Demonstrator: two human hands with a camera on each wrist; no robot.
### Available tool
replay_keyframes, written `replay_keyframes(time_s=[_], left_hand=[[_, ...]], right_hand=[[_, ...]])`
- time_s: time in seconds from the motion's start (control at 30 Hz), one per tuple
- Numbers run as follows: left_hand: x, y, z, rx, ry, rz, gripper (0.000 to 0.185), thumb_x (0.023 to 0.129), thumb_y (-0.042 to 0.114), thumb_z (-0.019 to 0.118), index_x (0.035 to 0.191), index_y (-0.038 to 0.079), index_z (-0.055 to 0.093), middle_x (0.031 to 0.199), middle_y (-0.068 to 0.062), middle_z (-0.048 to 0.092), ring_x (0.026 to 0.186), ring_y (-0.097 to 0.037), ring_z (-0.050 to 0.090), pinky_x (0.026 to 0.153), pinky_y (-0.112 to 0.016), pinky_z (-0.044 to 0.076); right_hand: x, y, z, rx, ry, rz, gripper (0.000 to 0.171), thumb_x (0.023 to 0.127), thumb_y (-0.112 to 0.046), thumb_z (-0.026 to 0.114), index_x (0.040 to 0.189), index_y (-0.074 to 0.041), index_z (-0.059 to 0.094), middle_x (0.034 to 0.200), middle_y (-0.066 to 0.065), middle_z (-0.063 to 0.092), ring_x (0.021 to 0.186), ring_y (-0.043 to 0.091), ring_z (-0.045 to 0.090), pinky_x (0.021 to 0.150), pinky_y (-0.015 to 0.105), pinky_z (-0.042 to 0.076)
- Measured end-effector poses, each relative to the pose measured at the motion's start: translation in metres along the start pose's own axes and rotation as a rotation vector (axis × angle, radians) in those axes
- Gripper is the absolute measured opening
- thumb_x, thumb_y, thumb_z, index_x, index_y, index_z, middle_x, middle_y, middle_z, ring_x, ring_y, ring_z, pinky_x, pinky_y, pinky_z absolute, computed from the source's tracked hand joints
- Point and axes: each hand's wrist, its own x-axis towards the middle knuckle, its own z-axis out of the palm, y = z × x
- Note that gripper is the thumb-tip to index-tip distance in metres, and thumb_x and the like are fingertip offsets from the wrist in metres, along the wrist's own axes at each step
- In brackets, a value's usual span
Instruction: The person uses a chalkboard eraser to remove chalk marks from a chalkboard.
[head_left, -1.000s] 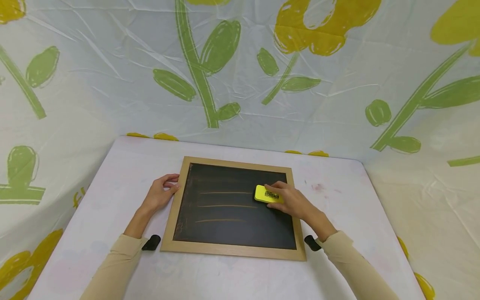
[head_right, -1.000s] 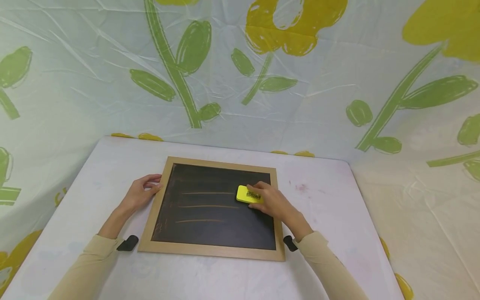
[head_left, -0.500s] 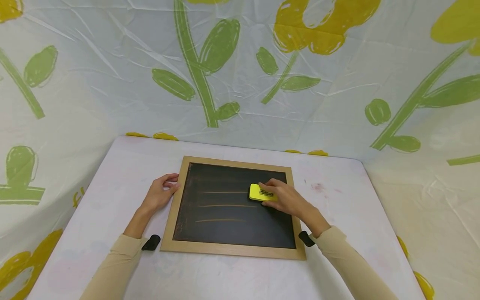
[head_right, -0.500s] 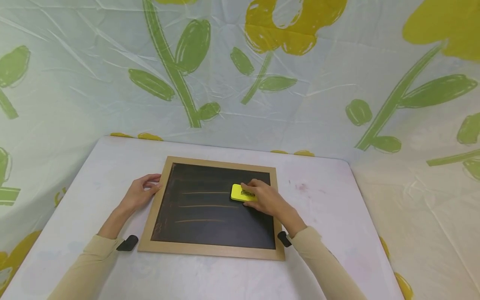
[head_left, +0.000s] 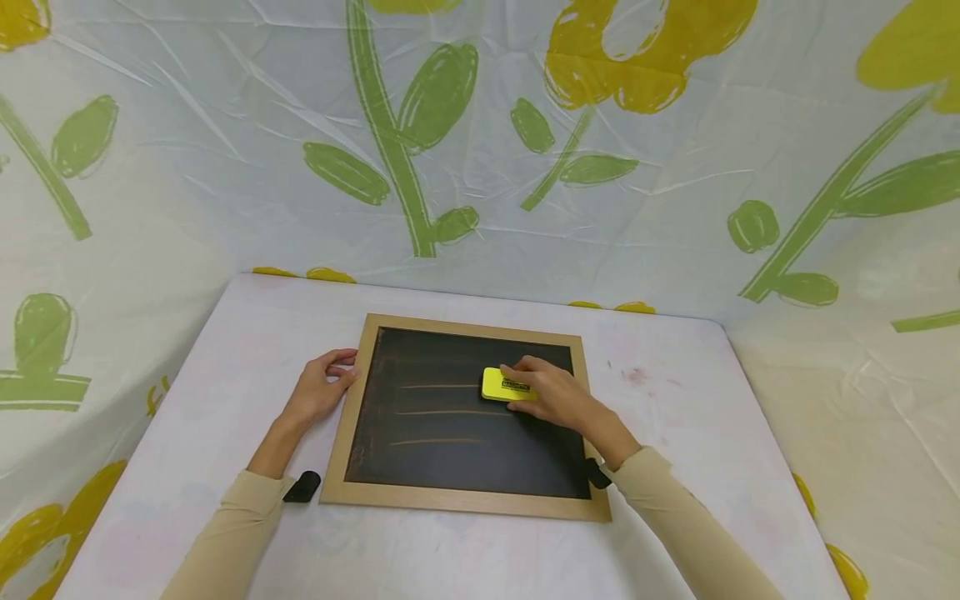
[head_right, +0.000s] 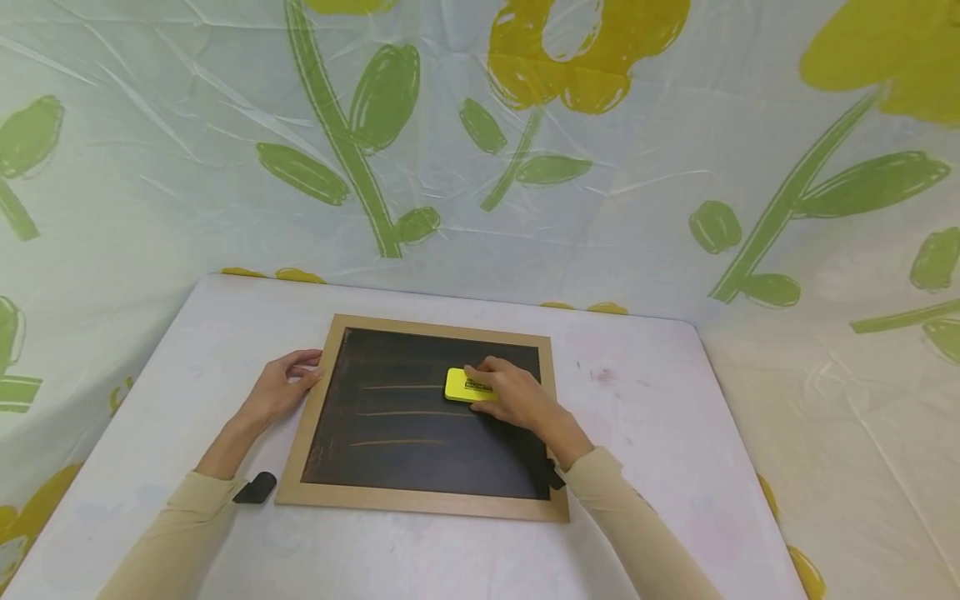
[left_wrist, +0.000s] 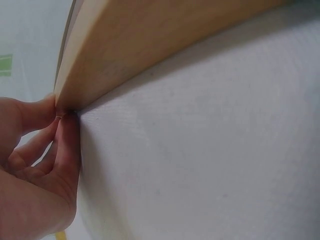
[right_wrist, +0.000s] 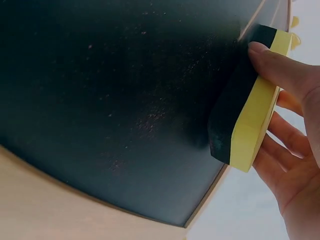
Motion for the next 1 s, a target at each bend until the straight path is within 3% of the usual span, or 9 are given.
replay_keyframes(time_s=[0.13,0.33,0.57,0.83,1.0], left_hand=[[0.0,0.0,-0.001,-0.004,0.004,0.014,0.041,0.102,0.01,0.064,0.139,-0.007,0.057,0.127,-0.026,0.064,0.107,-0.036,0.064,0.079,-0.025,0.047],[-0.001,0.001,-0.001,0.005,-0.001,0.012,0.043,0.102,0.013,0.064,0.14,-0.006,0.056,0.128,-0.026,0.064,0.107,-0.036,0.064,0.082,-0.03,0.048],[-0.001,0.002,0.001,0.005,-0.003,0.013,0.042,0.102,0.011,0.064,0.139,-0.007,0.056,0.127,-0.026,0.064,0.106,-0.035,0.064,0.079,-0.025,0.047],[0.0,0.001,0.001,0.018,0.0,0.011,0.042,0.102,0.012,0.064,0.139,-0.006,0.057,0.127,-0.026,0.064,0.108,-0.036,0.064,0.087,-0.038,0.048],[0.0,0.001,0.001,0.029,-0.003,-0.009,0.043,0.103,0.015,0.064,0.14,-0.004,0.056,0.129,-0.025,0.064,0.109,-0.035,0.063,0.087,-0.037,0.049]], right_hand=[[0.004,-0.003,0.0,0.006,0.009,-0.027,0.065,0.087,-0.03,0.084,0.142,-0.005,0.061,0.122,0.016,0.064,0.105,0.028,0.066,0.09,0.042,0.056],[0.011,-0.006,0.002,0.003,0.009,-0.048,0.064,0.088,-0.029,0.083,0.142,-0.004,0.061,0.122,0.017,0.064,0.103,0.026,0.065,0.088,0.041,0.056],[0.019,-0.015,0.003,0.011,-0.012,-0.047,0.064,0.089,-0.03,0.083,0.144,-0.006,0.06,0.125,0.017,0.064,0.104,0.026,0.065,0.088,0.041,0.056],[0.035,-0.025,0.008,0.006,-0.023,-0.079,0.064,0.09,-0.031,0.082,0.144,-0.006,0.059,0.125,0.015,0.064,0.102,0.023,0.064,0.089,0.038,0.055],[0.044,-0.033,0.009,0.019,-0.042,-0.081,0.064,0.09,-0.03,0.082,0.144,-0.007,0.059,0.125,0.015,0.064,0.103,0.023,0.063,0.09,0.038,0.055]])
